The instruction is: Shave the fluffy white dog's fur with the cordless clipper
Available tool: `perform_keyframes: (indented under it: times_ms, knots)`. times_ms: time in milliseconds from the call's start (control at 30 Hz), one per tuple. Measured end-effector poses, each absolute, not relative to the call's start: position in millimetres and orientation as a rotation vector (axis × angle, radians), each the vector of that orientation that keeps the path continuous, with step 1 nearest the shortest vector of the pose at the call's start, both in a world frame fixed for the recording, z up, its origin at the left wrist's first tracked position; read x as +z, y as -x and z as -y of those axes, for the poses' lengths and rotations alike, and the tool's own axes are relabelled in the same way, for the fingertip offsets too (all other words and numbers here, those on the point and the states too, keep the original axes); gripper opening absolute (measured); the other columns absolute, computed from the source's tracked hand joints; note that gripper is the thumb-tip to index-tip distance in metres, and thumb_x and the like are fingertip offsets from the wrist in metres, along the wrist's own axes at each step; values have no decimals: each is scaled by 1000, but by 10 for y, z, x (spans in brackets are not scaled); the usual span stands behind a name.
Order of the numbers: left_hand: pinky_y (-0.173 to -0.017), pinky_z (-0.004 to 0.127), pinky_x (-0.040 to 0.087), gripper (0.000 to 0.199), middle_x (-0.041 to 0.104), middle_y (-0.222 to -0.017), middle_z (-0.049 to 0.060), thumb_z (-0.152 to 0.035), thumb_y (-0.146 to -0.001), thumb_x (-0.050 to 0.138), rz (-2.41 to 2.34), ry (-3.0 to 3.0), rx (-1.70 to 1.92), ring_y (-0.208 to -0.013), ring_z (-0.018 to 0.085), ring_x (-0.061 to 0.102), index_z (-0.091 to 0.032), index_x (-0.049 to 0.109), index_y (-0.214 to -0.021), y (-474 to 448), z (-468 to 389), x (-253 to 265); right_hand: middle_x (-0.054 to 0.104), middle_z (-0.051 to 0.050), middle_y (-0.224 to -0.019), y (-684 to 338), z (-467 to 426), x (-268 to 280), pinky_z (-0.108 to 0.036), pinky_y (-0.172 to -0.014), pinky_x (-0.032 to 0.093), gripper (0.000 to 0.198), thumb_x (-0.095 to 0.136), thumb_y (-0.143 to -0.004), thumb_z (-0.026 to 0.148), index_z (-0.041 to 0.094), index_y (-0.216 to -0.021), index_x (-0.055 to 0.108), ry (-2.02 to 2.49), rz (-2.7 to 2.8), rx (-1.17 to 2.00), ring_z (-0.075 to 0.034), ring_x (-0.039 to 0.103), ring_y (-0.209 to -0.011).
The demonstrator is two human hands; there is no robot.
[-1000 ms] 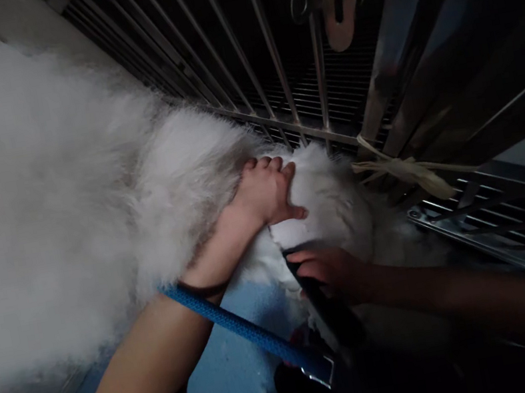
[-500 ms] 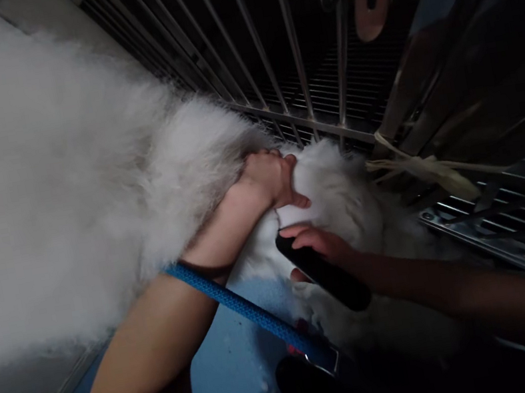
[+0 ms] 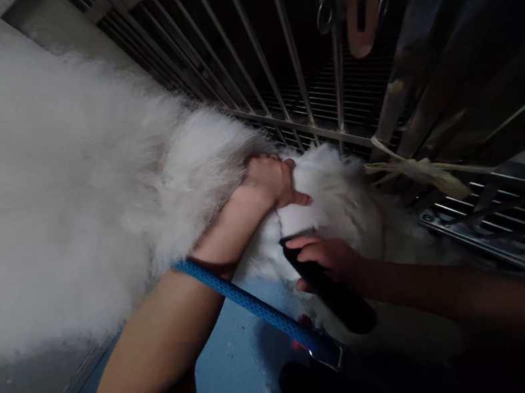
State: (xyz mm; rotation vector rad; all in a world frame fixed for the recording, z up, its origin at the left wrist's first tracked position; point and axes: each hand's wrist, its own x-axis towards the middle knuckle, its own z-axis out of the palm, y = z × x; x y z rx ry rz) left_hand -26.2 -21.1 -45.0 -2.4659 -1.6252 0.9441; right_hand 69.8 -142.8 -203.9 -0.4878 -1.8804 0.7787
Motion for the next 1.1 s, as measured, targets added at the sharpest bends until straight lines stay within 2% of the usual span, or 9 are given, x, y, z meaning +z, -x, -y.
perform_keyframes:
  times_ms: [100, 267, 433, 633, 767, 867, 1000, 1100]
  knots:
    - [-93, 46, 45, 90, 63, -126, 23, -81, -72, 60, 1642, 2460, 969, -117, 41, 57, -13, 59, -131, 257, 192, -458, 67, -16, -124, -682, 1419, -2014, -37, -86, 59, 32, 70, -86, 42, 20, -106, 59, 534, 1802, 796, -25, 69, -108]
    - [-91, 46, 47, 89, 64, -123, 23, -79, -71, 63, 1614, 2483, 935, -116, 40, 58, -12, 59, -131, 277, 186, -475, 66, -18, -126, -612, 1456, -1994, -34, -83, 60, 27, 61, -91, 31, 15, -113, 59, 426, 2016, 766, -24, 70, -106]
    - [-91, 46, 46, 87, 65, -122, 23, -80, -74, 59, 1624, 2487, 925, -114, 40, 58, -12, 61, -129, 272, 188, -478, 67, -17, -125, -670, 1443, -2022, -36, -86, 60, 30, 67, -89, 40, 17, -107, 59, 510, 1887, 728, -25, 69, -111]
    - [-90, 45, 46, 88, 66, -121, 22, -77, -72, 64, 1605, 2496, 876, -112, 39, 58, -12, 61, -130, 282, 199, -501, 69, -18, -118, -636, 1451, -2060, -34, -80, 61, 26, 59, -93, 36, 15, -108, 59, 420, 1941, 736, -23, 72, -101]
    - [-91, 44, 45, 87, 66, -122, 21, -80, -73, 60, 1620, 2492, 891, -112, 37, 58, -13, 61, -129, 280, 192, -508, 69, -16, -119, -662, 1457, -2095, -34, -81, 60, 31, 63, -90, 46, 18, -103, 59, 484, 1876, 735, -23, 71, -104]
    - [-93, 45, 43, 88, 65, -122, 21, -79, -73, 62, 1627, 2490, 914, -114, 37, 57, -13, 60, -130, 278, 187, -502, 68, -16, -119, -599, 1443, -2105, -34, -84, 59, 28, 63, -90, 40, 17, -106, 58, 502, 1894, 677, -23, 69, -105]
    - [-94, 46, 43, 88, 64, -124, 22, -77, -72, 65, 1633, 2500, 912, -117, 39, 56, -11, 60, -130, 290, 185, -497, 67, -17, -120, -538, 1460, -2069, -31, -75, 58, 23, 58, -90, 30, 16, -109, 58, 414, 2109, 609, -21, 70, -94]
    - [-94, 45, 43, 88, 64, -124, 22, -79, -72, 62, 1646, 2499, 911, -118, 39, 56, -12, 61, -129, 290, 178, -508, 67, -16, -121, -582, 1474, -2037, -32, -76, 58, 22, 57, -92, 30, 16, -108, 57, 463, 2078, 574, -22, 70, -95]
